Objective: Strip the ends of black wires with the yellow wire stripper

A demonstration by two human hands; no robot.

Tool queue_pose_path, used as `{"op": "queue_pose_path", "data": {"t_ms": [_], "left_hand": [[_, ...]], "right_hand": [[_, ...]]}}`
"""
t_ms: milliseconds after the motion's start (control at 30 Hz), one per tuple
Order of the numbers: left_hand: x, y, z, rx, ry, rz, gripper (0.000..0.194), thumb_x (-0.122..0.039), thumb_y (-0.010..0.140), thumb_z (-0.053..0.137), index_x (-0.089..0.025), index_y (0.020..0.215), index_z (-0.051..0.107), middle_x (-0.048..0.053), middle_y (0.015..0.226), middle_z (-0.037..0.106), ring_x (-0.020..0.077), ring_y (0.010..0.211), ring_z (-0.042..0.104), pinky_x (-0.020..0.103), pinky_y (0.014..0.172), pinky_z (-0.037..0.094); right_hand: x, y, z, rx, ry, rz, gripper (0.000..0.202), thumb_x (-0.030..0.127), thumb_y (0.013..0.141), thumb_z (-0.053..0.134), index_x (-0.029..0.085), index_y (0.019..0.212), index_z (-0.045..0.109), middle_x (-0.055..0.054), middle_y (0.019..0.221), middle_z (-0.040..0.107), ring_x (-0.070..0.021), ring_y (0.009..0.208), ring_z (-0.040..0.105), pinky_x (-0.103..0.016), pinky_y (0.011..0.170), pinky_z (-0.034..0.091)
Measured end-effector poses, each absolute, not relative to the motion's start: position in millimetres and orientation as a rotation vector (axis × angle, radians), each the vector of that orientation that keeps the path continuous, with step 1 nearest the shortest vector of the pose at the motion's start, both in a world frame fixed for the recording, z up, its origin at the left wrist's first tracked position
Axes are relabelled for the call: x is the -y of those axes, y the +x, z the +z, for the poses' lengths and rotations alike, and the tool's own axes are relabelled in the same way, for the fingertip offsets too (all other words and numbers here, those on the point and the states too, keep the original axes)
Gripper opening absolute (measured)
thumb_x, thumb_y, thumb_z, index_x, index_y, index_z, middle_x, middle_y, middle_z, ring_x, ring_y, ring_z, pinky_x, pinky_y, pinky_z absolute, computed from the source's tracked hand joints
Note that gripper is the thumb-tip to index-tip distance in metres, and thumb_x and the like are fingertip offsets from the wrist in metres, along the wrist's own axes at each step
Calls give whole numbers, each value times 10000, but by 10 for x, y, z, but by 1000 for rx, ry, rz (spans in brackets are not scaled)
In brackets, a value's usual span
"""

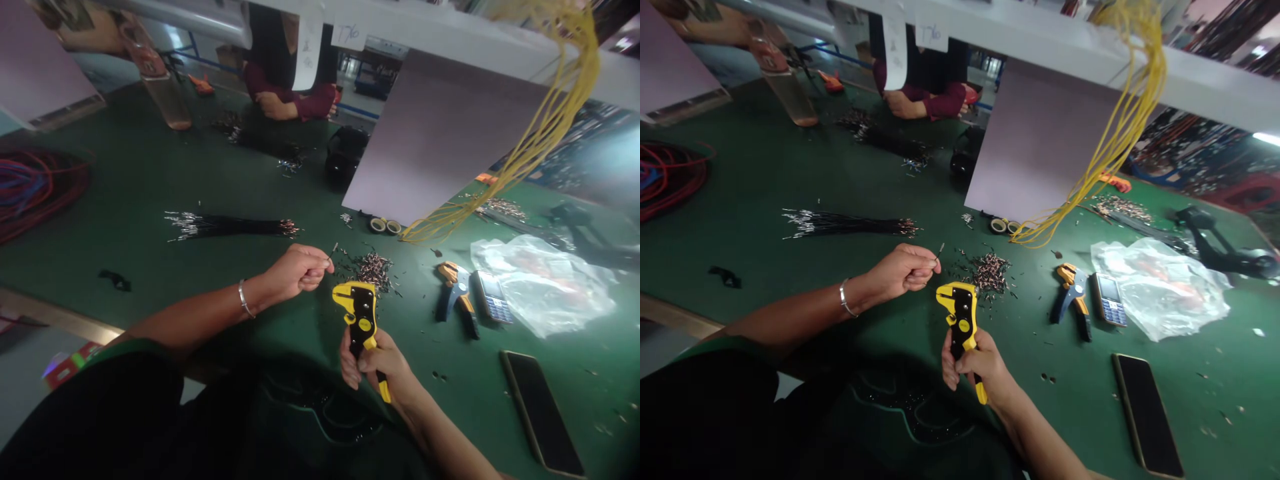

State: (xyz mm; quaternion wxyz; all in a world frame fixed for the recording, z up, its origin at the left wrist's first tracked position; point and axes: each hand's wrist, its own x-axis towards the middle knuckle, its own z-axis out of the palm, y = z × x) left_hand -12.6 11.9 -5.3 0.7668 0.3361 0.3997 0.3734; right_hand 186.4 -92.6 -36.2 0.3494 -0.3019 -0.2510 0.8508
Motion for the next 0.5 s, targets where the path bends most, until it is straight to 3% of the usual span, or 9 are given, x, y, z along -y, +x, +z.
{"op": "queue_pose_path", "data": {"t_ms": [500], "left_hand": [[-150, -155, -26, -869, 755, 836, 158, -40, 773, 543, -78, 637, 612, -63, 428, 327, 17, 351, 243, 177, 373, 140]], "right_hand": [[981, 1855, -434, 660, -731, 2236, 271, 48, 510, 533, 136, 757, 601, 4, 590, 546, -111, 461, 465, -260, 439, 408]]}}
